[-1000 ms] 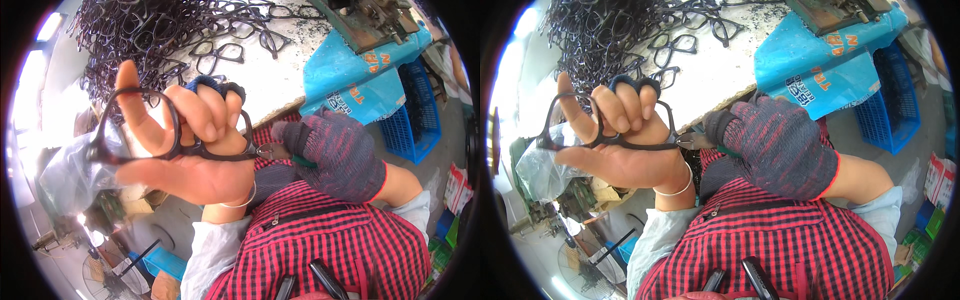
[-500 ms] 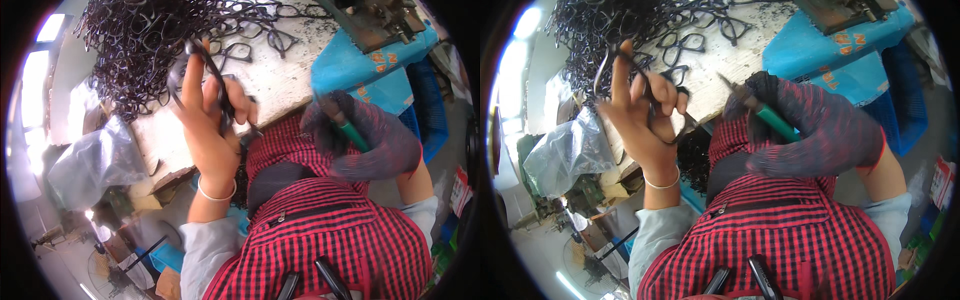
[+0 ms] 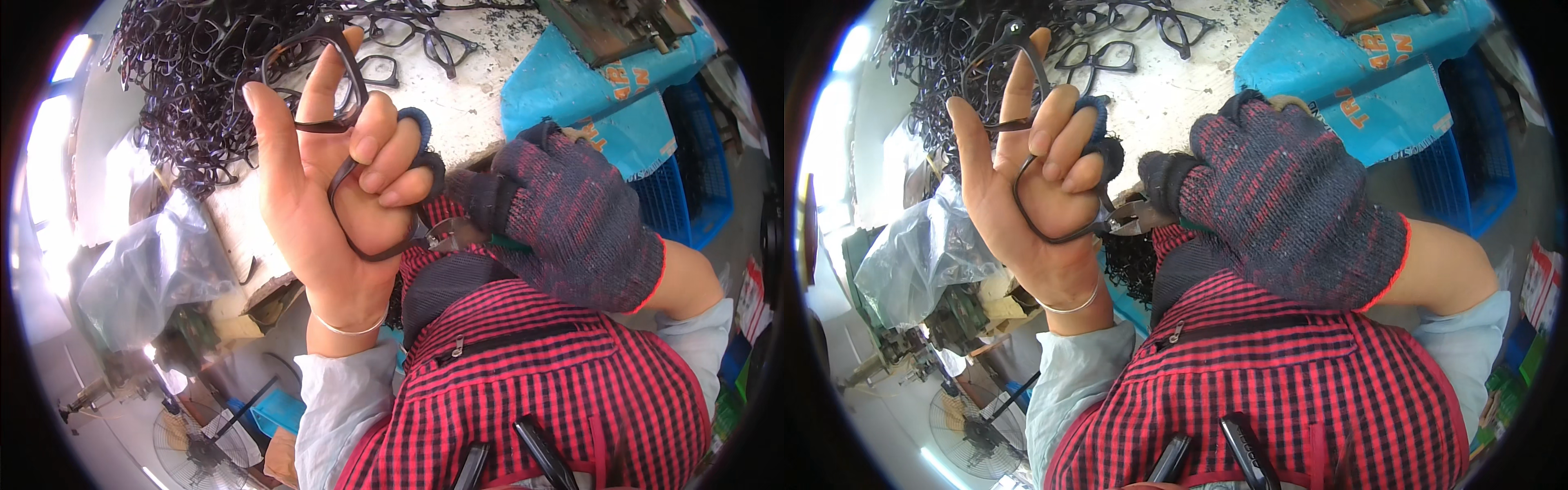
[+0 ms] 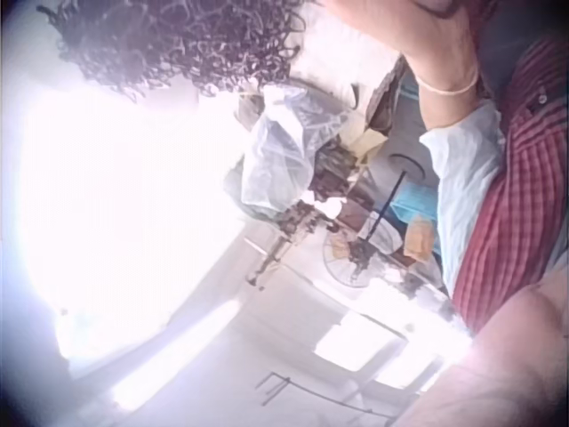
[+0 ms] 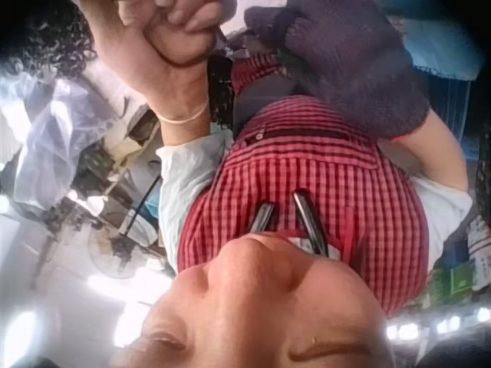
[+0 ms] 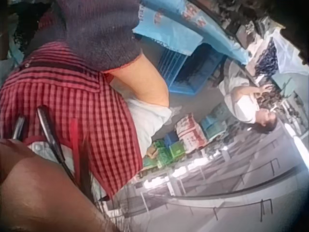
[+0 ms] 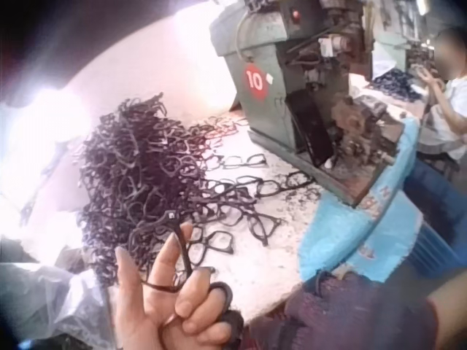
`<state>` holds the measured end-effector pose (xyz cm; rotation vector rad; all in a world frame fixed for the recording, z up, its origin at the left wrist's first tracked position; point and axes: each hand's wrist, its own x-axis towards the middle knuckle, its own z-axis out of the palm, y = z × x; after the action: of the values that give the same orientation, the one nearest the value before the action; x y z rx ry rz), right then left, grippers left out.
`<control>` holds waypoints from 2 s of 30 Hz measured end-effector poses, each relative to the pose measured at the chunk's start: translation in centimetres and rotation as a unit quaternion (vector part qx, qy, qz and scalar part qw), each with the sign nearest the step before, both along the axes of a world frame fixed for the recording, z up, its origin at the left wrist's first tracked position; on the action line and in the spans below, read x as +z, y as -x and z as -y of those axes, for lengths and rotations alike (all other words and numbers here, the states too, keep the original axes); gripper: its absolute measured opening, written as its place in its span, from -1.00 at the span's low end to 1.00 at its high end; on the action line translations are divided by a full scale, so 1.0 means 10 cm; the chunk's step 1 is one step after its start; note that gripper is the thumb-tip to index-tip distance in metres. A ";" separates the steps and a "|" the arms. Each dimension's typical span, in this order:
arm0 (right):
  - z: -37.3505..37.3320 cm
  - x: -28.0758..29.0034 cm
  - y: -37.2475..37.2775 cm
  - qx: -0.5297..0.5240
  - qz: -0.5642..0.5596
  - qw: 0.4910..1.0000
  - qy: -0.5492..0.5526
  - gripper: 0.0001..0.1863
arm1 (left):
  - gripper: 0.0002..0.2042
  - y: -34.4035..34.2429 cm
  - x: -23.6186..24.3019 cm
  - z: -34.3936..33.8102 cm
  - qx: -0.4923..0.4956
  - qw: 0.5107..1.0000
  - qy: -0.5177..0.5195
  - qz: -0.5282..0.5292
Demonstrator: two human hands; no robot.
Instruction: The person uses pliers to adjust the frame of a pair of eyeglasses held in the left hand. The task is performed repeatedly on multiple frames at a cluttered workbench with many other glasses nearby.
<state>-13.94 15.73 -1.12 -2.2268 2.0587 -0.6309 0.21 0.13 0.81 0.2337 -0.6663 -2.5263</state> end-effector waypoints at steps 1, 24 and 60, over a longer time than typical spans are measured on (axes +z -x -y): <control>0.00 0.00 0.02 0.008 -0.005 1.000 -0.008 -0.64 | -0.31 0.01 -0.01 -0.01 0.003 1.000 0.017 0.000; 0.04 0.02 0.00 0.013 -0.050 0.998 -0.018 -0.55 | -0.27 -0.04 -0.13 0.00 -0.004 0.999 -0.032 -0.036; -0.05 -0.08 -0.17 0.100 0.137 0.979 -0.115 -0.71 | -0.17 -0.11 -0.17 -0.08 0.225 0.931 0.259 -0.125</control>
<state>-12.23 16.26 -1.89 -2.0495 1.6613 -0.6078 1.35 0.93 -0.90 -0.1159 -1.0113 -1.8276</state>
